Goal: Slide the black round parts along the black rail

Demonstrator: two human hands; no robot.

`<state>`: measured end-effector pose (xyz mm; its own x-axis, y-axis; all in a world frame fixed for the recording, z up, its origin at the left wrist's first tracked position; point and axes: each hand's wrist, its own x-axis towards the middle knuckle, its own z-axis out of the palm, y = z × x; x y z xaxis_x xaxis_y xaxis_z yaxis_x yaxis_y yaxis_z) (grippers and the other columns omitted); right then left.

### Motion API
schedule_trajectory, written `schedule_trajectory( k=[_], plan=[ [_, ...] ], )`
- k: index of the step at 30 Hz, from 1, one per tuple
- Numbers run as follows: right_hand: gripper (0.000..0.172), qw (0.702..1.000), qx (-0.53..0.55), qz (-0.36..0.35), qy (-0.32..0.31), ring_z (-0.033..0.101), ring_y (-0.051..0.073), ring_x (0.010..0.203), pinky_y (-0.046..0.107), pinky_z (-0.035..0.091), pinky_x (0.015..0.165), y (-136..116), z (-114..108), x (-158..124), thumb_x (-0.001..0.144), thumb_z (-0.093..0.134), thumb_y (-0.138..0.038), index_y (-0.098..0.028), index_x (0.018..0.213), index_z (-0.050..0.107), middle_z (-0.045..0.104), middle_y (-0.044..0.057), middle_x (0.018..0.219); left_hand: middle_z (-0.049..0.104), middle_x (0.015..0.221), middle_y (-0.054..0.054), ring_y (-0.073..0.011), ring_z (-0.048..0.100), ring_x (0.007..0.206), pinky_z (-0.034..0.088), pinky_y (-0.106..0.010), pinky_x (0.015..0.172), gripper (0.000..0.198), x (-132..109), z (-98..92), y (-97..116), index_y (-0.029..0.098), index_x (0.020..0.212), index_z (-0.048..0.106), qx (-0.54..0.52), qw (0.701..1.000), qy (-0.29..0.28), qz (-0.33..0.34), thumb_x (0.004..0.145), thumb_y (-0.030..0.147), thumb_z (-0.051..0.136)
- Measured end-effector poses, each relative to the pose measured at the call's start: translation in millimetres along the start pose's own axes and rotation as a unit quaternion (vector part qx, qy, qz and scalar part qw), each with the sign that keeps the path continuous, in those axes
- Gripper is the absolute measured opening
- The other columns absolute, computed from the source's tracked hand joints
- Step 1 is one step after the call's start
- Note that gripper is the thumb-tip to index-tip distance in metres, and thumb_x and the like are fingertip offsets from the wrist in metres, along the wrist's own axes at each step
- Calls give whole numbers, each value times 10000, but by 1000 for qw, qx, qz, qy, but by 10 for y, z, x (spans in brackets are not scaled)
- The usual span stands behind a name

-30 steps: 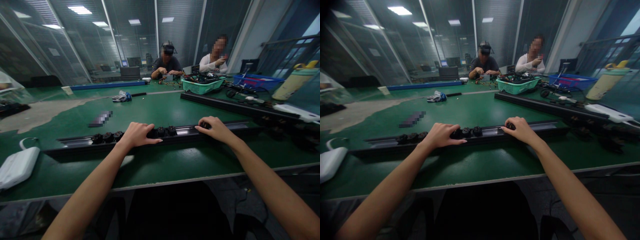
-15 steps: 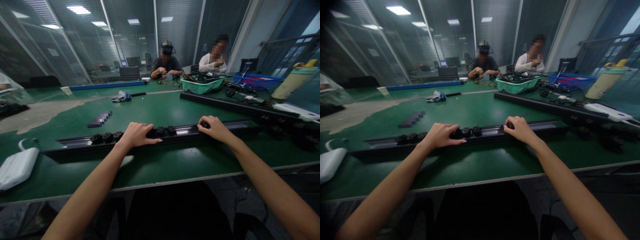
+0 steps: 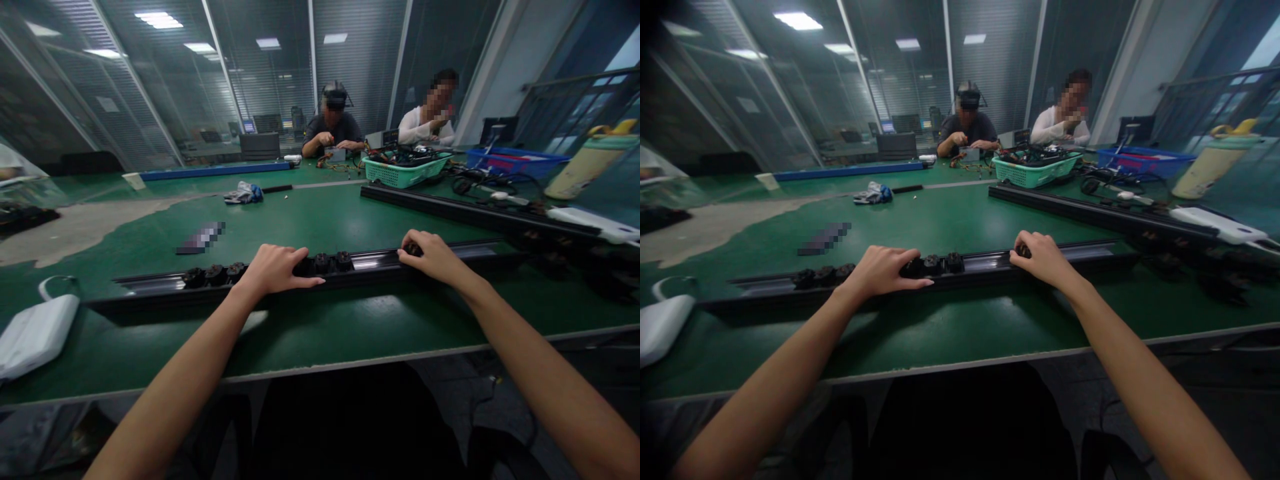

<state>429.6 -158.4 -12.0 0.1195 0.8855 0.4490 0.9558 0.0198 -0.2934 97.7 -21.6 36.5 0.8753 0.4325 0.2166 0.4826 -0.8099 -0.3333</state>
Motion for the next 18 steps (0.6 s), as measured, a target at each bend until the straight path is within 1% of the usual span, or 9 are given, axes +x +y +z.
schedule_trajectory(
  k=[9, 18],
  plan=[
    [173, 1000, -16, 7, 9, 557, 239, 778, 354, 393, 720, 39, -10, -9, 809, 538, -398, -233, 780, 495, 602, 57, 767, 702, 794, -88, -214, 624, 663, 182, -292, 535, 778, 2, 9, -3, 197, 949, 637, -1, 1000, 1, 3, 782, 852, 252],
    [155, 1000, 0, 7, 4, 535, 227, 769, 342, 394, 707, 8, -39, -9, 805, 542, -371, -237, 769, 473, 581, 48, 757, 707, 810, -92, -215, 621, 664, 205, -289, 544, 773, -1, 3, -4, 200, 973, 642, -12, 1000, -1, 1, 780, 849, 269]
  ],
)
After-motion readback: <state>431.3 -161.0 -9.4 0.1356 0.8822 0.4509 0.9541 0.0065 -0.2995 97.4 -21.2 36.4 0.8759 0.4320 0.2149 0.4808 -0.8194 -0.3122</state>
